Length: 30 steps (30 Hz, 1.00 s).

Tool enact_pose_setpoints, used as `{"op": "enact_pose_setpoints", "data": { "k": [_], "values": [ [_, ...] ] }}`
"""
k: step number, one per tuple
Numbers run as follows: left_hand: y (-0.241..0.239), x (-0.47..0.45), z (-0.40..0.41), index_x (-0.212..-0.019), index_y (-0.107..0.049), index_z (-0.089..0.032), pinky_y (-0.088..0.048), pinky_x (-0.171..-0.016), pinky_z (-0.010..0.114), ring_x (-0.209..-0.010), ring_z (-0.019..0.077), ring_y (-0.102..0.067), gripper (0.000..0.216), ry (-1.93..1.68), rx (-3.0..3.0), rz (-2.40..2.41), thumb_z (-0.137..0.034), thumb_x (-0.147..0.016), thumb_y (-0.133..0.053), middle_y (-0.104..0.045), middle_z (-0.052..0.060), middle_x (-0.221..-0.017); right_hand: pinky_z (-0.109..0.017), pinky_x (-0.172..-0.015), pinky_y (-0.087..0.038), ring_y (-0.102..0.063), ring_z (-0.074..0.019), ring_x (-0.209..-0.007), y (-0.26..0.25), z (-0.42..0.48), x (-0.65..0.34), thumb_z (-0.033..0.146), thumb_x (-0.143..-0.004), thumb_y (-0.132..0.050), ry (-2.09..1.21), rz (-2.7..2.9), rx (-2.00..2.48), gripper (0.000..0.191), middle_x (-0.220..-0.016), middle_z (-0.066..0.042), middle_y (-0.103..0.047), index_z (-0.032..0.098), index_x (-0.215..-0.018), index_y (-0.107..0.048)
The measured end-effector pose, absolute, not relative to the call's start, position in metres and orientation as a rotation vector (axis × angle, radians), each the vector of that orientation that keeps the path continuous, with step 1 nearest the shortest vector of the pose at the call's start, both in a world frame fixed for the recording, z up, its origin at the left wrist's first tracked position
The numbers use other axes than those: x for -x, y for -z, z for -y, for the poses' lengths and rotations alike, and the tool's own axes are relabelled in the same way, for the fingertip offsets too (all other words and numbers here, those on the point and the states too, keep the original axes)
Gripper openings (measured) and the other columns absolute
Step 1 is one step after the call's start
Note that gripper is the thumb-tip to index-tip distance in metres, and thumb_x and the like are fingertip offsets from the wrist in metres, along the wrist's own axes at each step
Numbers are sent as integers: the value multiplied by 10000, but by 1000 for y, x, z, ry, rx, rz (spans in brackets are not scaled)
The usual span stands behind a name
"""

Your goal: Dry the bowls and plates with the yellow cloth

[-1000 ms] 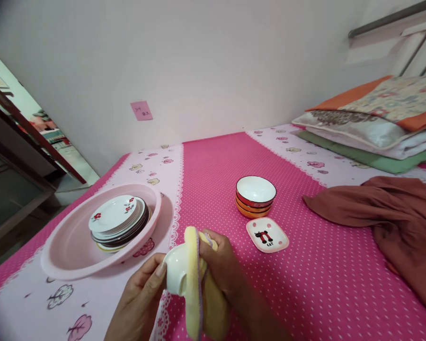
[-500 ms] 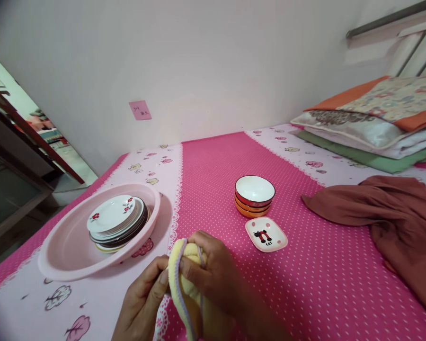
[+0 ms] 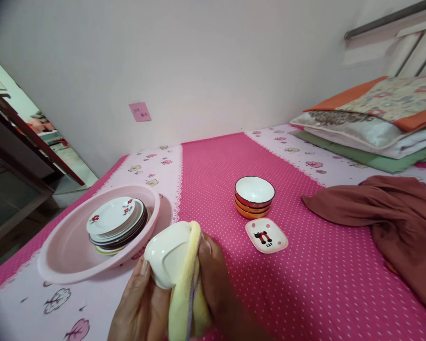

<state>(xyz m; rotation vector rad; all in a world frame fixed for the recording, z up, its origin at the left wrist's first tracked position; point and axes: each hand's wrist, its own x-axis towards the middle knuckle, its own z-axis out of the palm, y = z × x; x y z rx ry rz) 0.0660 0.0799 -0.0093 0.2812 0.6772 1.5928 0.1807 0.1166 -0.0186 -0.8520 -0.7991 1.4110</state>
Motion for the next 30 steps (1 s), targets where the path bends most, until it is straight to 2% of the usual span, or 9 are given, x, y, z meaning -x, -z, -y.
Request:
{"op": "enact_pose_setpoints", "data": {
  "k": [4, 6, 9, 14, 17, 21, 26, 28, 30],
  "values": [
    [14, -73, -85, -1445, -665, -260, -351, -1257, 450, -1394, 264, -604, 427, -1580, -253, -446, -245, -1070, -462, -739, 101, -1384, -383, -836, -602, -700, -296, -1005, 29, -109, -166, 714, -813, -709, -1370, 668, 920, 566, -1072, -86, -758, 233, -1107, -665],
    [14, -77, -87, -1474, -643, -247, -292, -1281, 470, -1464, 275, -528, 445, -1563, -273, -367, -318, -1084, -440, -718, 110, -1413, -378, -839, -598, -696, -290, -997, 33, -108, -162, 717, -810, -717, -1337, 659, 938, 572, -1056, -80, -751, 238, -1118, -657],
    [13, -76, -87, -1406, -705, -229, -250, -1293, 472, -1506, 287, -468, 437, -1478, -301, -322, -377, -1076, -461, -714, 116, -1414, -348, -771, -578, -670, -249, -867, 30, -111, -167, 678, -874, -680, -1348, 727, 888, 459, -927, -43, -719, 242, -1013, -650],
    [3, -62, -85, -1234, -805, -180, -338, -1259, 457, -1425, 306, -570, 337, -1335, -302, -493, -302, -1047, -553, -790, 130, -1269, -281, -656, -487, -560, -179, -714, 16, -125, -201, 632, -928, -664, -1480, 1043, 809, 420, -776, 8, -613, 218, -871, -626],
    [-3, -58, -82, -1260, -787, -186, -434, -1205, 461, -1315, 310, -664, 298, -1304, -303, -624, -219, -1004, -637, -792, 125, -1264, -257, -644, -459, -544, -164, -719, 14, -133, -219, 622, -916, -692, -1471, 1231, 818, 433, -768, 18, -591, 198, -849, -637],
    [1, -58, -81, -1369, -721, -225, -499, -1149, 476, -1266, 317, -697, 389, -1309, -283, -595, -204, -987, -656, -790, 127, -1263, -289, -745, -510, -623, -194, -815, 20, -135, -217, 589, -996, -591, -1300, 1269, 927, 394, -899, -12, -694, 205, -1018, -676],
    [17, -56, -86, -1481, -626, -280, -407, -1220, 488, -1409, 298, -589, 452, -1433, -299, -512, -332, -1035, -580, -722, 117, -1407, -358, -881, -558, -683, -267, -1058, 35, -122, -188, 570, -1040, -471, -1075, 1242, 1067, 413, -1121, -80, -752, 241, -1174, -681],
    [19, -55, -87, -1512, -592, -287, -366, -1240, 483, -1465, 287, -527, 490, -1451, -314, -476, -417, -1041, -556, -687, 110, -1458, -353, -870, -568, -691, -261, -1049, 38, -118, -181, 536, -1058, -438, -1036, 1249, 1067, 390, -1131, -85, -749, 249, -1179, -674],
    [18, -55, -87, -1515, -589, -293, -345, -1249, 474, -1488, 280, -498, 510, -1460, -305, -467, -473, -1040, -543, -675, 100, -1476, -335, -813, -573, -705, -237, -931, 37, -118, -181, 476, -1079, -415, -1053, 1333, 1016, 344, -1031, -65, -752, 248, -1115, -669]
  ]
}}
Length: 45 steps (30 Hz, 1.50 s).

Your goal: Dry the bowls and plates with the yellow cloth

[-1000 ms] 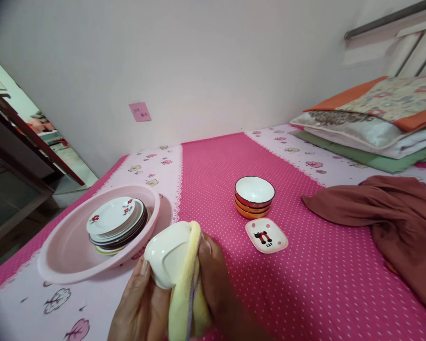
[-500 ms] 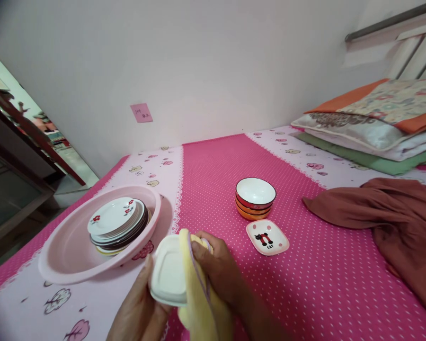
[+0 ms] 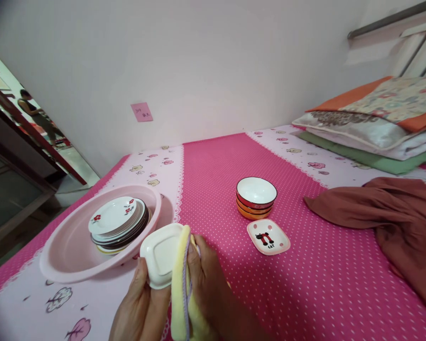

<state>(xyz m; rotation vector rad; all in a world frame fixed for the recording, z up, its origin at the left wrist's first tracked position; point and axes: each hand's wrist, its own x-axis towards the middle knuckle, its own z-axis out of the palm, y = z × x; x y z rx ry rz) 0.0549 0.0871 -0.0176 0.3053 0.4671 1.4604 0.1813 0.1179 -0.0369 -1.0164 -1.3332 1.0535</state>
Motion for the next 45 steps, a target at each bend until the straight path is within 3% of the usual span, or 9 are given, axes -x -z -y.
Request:
{"op": "enact_pose_setpoints", "data": {
  "k": [2, 5, 9, 13, 21, 28, 33, 40, 45],
  "values": [
    [14, -56, -87, -1499, -606, -310, -339, -1252, 464, -1481, 273, -506, 474, -1482, -279, -482, -432, -1044, -551, -681, 83, -1471, -316, -767, -562, -693, -216, -846, 33, -121, -188, 412, -1072, -451, -993, 1420, 1010, 273, -949, -42, -733, 240, -1039, -660],
    [8, -61, -89, -1457, -646, -330, -388, -1228, 433, -1407, 265, -590, 425, -1571, -189, -559, -304, -1039, -570, -719, 71, -1421, -311, -808, -545, -683, -210, -902, 26, -125, -201, 301, -1024, -556, -731, 1460, 1047, 129, -989, -36, -709, 233, -1065, -658],
    [2, -69, -90, -1422, -674, -294, -541, -1100, 401, -1238, 269, -717, 428, -1669, -29, -766, -205, -1011, -591, -785, 102, -1292, -315, -884, -531, -674, -203, -1008, 17, -119, -206, 176, -990, -589, -462, 1582, 883, 198, -1094, -35, -680, 266, -1154, -655],
    [10, -71, -85, -1352, -722, -264, -601, -970, 261, -1077, 208, -783, 420, -1642, -108, -881, -138, -953, -689, -819, 93, -1193, -334, -866, -515, -660, -210, -1007, 11, -110, -203, 78, -952, -578, -325, 1790, 764, 290, -1128, -48, -670, 256, -1170, -644],
    [19, -71, -82, -1200, -805, -288, -567, -1056, 316, -1085, 230, -780, 415, -1635, -313, -801, -282, -797, -904, -822, 62, -1197, -376, -815, -484, -625, -251, -964, 7, -114, -214, 78, -951, -515, -275, 1837, 981, 215, -1057, -68, -666, 229, -1086, -589],
    [2, -74, -85, -1171, -809, -288, -588, -1023, 358, -1059, 267, -789, 474, -1694, -253, -815, -343, -721, -951, -820, 82, -1197, -314, -678, -421, -589, -202, -803, -3, -102, -207, 53, -916, -505, -471, 1950, 1043, 188, -914, -21, -608, 240, -898, -518],
    [8, -75, -79, -1151, -806, -289, -587, -1021, 402, -1046, 273, -787, 379, -1560, -356, -780, -343, -790, -906, -839, 68, -1068, -296, -746, -483, -623, -184, -862, -4, -99, -201, 107, -966, -507, -558, 1751, 891, 163, -973, -15, -616, 249, -1031, -553],
    [12, -70, -78, -1135, -811, -226, -585, -1021, 414, -1077, 301, -770, 348, -1498, -492, -764, -349, -817, -883, -815, 109, -1147, -326, -767, -470, -630, -212, -917, 1, -109, -214, 123, -992, -507, -320, 1762, 959, 198, -1025, -39, -640, 253, -1124, -577],
    [14, -65, -79, -1180, -798, -242, -582, -1016, 414, -1086, 301, -766, 381, -1568, -481, -811, -357, -825, -874, -806, 110, -1200, -309, -621, -360, -546, -182, -718, -2, -107, -218, 124, -967, -530, -442, 1896, 1154, 178, -841, -7, -576, 237, -831, -511]
  ]
}}
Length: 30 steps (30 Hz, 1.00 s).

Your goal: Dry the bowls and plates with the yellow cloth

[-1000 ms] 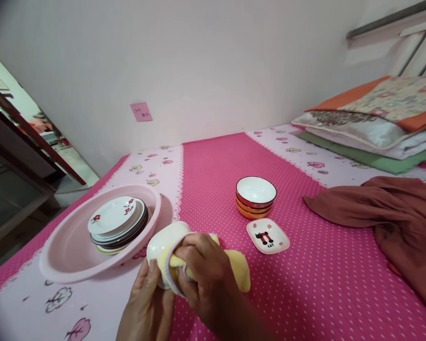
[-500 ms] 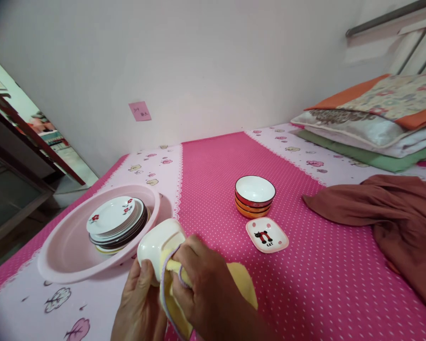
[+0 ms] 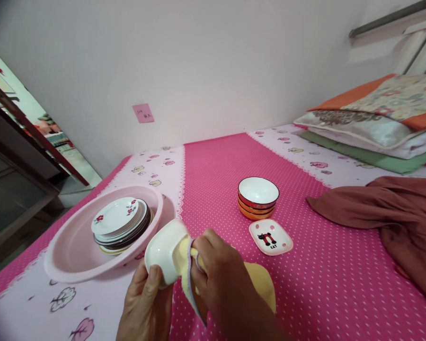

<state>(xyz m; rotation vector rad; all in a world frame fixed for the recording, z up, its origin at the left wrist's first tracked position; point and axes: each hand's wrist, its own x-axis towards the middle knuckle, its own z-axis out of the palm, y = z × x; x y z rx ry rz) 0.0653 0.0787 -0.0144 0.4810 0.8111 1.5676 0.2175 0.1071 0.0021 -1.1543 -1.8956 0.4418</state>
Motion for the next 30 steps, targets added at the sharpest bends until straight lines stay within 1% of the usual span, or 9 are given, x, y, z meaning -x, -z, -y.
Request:
{"op": "enact_pose_setpoints", "data": {
  "k": [3, 6, 10, 13, 17, 19, 23, 28, 30],
  "values": [
    [12, -65, -77, -1140, -795, -236, -598, -962, 397, -1018, 293, -781, 365, -1565, -466, -875, -384, -816, -875, -830, 89, -1080, -281, -602, -363, -533, -156, -688, -12, -105, -219, 111, -924, -572, -681, 1933, 1119, 227, -802, 14, -566, 233, -759, -476],
    [4, -68, -75, -1117, -789, -217, -605, -894, 367, -957, 286, -781, 355, -1555, -510, -946, -411, -827, -857, -828, 78, -992, -256, -578, -394, -535, -139, -653, -25, -103, -224, 160, -932, -592, -826, 1828, 1008, 203, -749, 35, -564, 233, -755, -526],
    [-4, -71, -75, -1128, -804, -215, -579, -768, 290, -902, 262, -747, 361, -1468, -843, -1037, -437, -844, -833, -810, 71, -991, -262, -535, -413, -535, -144, -596, -35, -99, -229, 214, -970, -589, -640, 1589, 980, 69, -753, 39, -622, 266, -972, -635],
    [-4, -73, -74, -1038, -836, -198, -547, -710, 281, -854, 263, -713, 347, -1423, -1061, -1081, -487, -849, -811, -791, 75, -932, -301, -662, -478, -615, -182, -757, -31, -98, -225, 165, -969, -599, -471, 1721, 871, 121, -892, -6, -671, 266, -1029, -629],
    [-7, -76, -72, -997, -853, -214, -530, -752, 318, -830, 273, -675, 354, -1416, -1117, -1039, -532, -859, -778, -764, 75, -887, -355, -749, -462, -601, -220, -858, -20, -103, -219, 139, -985, -574, -276, 1844, 807, 105, -926, -38, -666, 241, -959, -586],
    [-11, -76, -72, -948, -854, -217, -505, -722, 299, -773, 241, -635, 319, -1410, -1186, -1018, -513, -886, -755, -729, 66, -836, -359, -742, -445, -585, -220, -844, -17, -107, -220, 169, -1008, -549, -247, 1821, 818, 96, -912, -41, -656, 236, -942, -568],
    [-15, -70, -71, -852, -838, -211, -466, -687, 265, -707, 194, -566, 282, -1347, -1289, -979, -451, -932, -714, -645, 41, -757, -339, -681, -404, -552, -200, -759, -15, -114, -229, 236, -1043, -496, -333, 1740, 921, 202, -831, -23, -608, 237, -844, -534],
    [-8, -64, -67, -987, -844, -217, -509, -745, 284, -755, 216, -625, 222, -1328, -1037, -939, -403, -885, -779, -678, 41, -771, -301, -624, -401, -528, -176, -680, -13, -120, -233, 393, -1053, -507, -640, 1572, 1046, 297, -753, 11, -578, 241, -798, -519],
    [-3, -63, -65, -1081, -833, -221, -557, -811, 325, -858, 263, -694, 263, -1384, -862, -879, -368, -864, -805, -745, 63, -837, -288, -605, -407, -527, -173, -667, -10, -122, -231, 448, -1038, -530, -765, 1492, 1054, 311, -732, 18, -586, 240, -806, -529]
  ]
}}
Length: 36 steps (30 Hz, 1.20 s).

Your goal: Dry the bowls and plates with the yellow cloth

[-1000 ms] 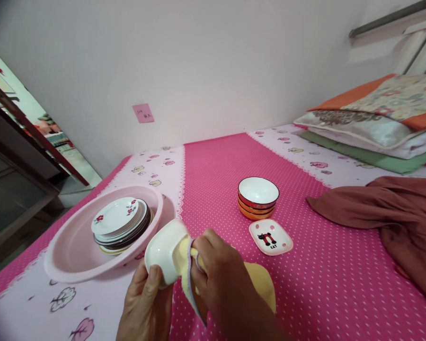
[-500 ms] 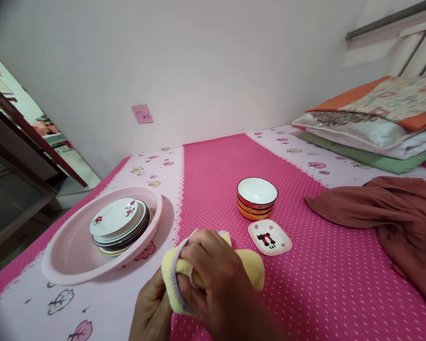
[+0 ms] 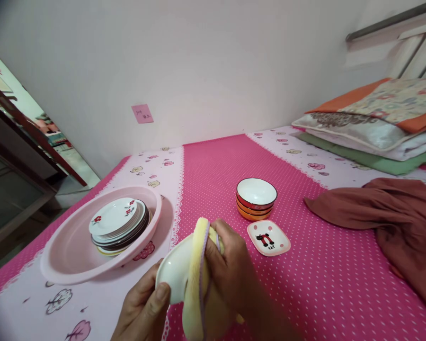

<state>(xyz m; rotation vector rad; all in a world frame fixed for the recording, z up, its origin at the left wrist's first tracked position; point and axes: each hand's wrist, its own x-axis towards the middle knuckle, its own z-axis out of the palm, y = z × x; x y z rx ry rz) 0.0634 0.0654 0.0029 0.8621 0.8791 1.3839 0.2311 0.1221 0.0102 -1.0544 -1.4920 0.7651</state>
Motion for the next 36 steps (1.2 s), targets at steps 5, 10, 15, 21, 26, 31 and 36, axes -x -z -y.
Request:
{"op": "enact_pose_setpoints", "data": {
  "k": [5, 10, 15, 21, 26, 31, 36],
  "values": [
    [13, -54, -69, -1229, -797, -258, -576, -1017, 442, -1132, 333, -737, 372, -1400, -563, -737, -321, -863, -822, -817, 104, -1142, -280, -650, -475, -576, -195, -749, 1, -124, -218, 509, -1006, -556, -988, 1281, 1014, 306, -789, 7, -623, 231, -882, -579],
    [24, -45, -79, -1211, -805, -319, -527, -1103, 364, -1186, 270, -744, 326, -1506, -371, -708, -261, -890, -794, -796, 65, -1276, -290, -680, -505, -614, -215, -799, 12, -119, -199, 499, -981, -575, -1058, 1179, 1049, 281, -831, -11, -661, 227, -915, -604],
    [19, -59, -84, -1367, -721, -330, -436, -1176, 431, -1183, 263, -747, 374, -1675, -243, -636, -296, -1005, -633, -787, 84, -1284, -328, -721, -563, -676, -253, -869, 23, -110, -179, 556, -937, -610, -1070, 991, 1110, 357, -963, -58, -725, 221, -1059, -626],
    [15, -70, -83, -1523, -585, -297, -377, -1215, 506, -1173, 295, -750, 464, -1736, -327, -467, -368, -1071, -513, -775, 131, -1287, -263, -603, -534, -629, -186, -707, 29, -100, -166, 424, -987, -600, -927, 1055, 1007, 184, -798, 19, -629, 242, -1006, -596],
    [27, -53, -79, -1496, -612, -304, -506, -1137, 472, -1212, 312, -731, 448, -1540, -257, -438, -313, -1053, -549, -781, 111, -1298, -280, -713, -561, -654, -193, -861, 30, -90, -162, 240, -979, -585, -628, 1267, 877, 118, -1013, -35, -646, 248, -1096, -592],
    [39, -49, -80, -1427, -668, -296, -628, -965, 356, -1077, 270, -781, 404, -1445, -179, -495, -330, -1032, -592, -822, 83, -1131, -353, -863, -568, -654, -228, -971, 24, -84, -164, 114, -978, -537, -259, 1603, 770, 261, -1082, -75, -642, 235, -1186, -637],
    [38, -49, -83, -1321, -755, -250, -576, -1049, 349, -1079, 241, -782, 344, -1456, -134, -478, -246, -1040, -556, -826, 95, -1145, -357, -793, -532, -636, -220, -879, 18, -91, -167, 186, -1061, -527, 78, 1824, 827, 201, -1037, -74, -702, 187, -1154, -705]
  ]
}}
